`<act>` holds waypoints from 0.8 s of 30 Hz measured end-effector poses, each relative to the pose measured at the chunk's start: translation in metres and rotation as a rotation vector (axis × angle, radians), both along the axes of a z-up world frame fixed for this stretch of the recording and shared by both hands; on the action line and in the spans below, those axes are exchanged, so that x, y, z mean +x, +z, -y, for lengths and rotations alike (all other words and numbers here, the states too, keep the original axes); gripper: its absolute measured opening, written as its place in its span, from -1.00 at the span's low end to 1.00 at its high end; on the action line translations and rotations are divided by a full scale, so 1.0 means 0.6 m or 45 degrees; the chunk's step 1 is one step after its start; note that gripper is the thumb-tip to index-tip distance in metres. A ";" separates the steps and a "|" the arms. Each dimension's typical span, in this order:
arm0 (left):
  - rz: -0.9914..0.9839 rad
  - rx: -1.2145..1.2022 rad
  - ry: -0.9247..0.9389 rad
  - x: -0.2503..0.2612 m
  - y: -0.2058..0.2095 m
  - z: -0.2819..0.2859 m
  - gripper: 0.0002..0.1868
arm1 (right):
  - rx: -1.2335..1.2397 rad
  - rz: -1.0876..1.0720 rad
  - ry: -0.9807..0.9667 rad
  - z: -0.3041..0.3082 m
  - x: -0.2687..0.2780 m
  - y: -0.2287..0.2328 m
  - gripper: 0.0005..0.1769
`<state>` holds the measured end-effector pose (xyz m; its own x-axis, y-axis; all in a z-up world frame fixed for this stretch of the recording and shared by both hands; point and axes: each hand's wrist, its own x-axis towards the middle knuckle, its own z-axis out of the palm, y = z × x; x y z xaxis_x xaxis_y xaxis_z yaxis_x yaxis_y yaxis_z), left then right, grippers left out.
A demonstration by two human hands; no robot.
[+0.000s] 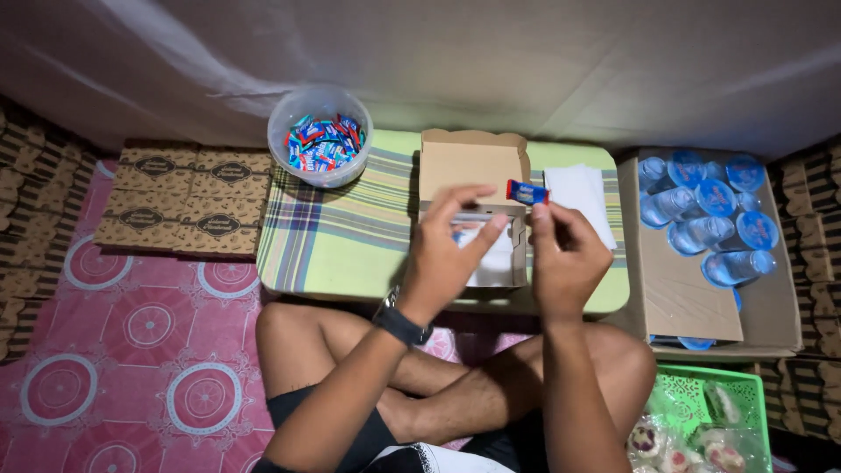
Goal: A person is seen packing a cardboard snack box with a napkin, a cup of water, candies, and a packaged snack.
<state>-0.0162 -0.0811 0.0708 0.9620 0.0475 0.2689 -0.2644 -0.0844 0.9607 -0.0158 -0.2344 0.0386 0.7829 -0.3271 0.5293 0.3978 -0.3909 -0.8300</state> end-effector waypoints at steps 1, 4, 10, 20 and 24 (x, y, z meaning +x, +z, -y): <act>-0.001 0.000 0.000 -0.005 -0.004 0.003 -0.64 | 0.000 -0.001 0.000 -0.009 -0.001 0.003 -0.93; -0.035 -0.175 -0.213 -0.016 -0.020 0.009 -0.50 | -0.394 0.294 -0.099 -0.033 -0.006 0.008 -0.90; -0.236 -0.562 -0.226 0.015 -0.094 0.005 -0.69 | -0.614 0.394 -0.015 -0.045 -0.008 0.002 -0.84; -0.343 -0.291 -0.223 0.024 -0.047 -0.033 -0.80 | -0.061 0.057 0.426 -0.039 -0.007 0.018 -0.46; -0.346 -0.193 -0.262 0.016 -0.020 -0.044 -0.80 | -0.098 0.033 0.434 -0.030 0.001 0.023 -0.64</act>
<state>-0.0066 -0.0548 0.0586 0.9909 -0.1346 0.0070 0.0056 0.0928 0.9957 -0.0153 -0.2164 0.0523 0.8262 -0.0077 0.5633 0.5367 -0.2931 -0.7912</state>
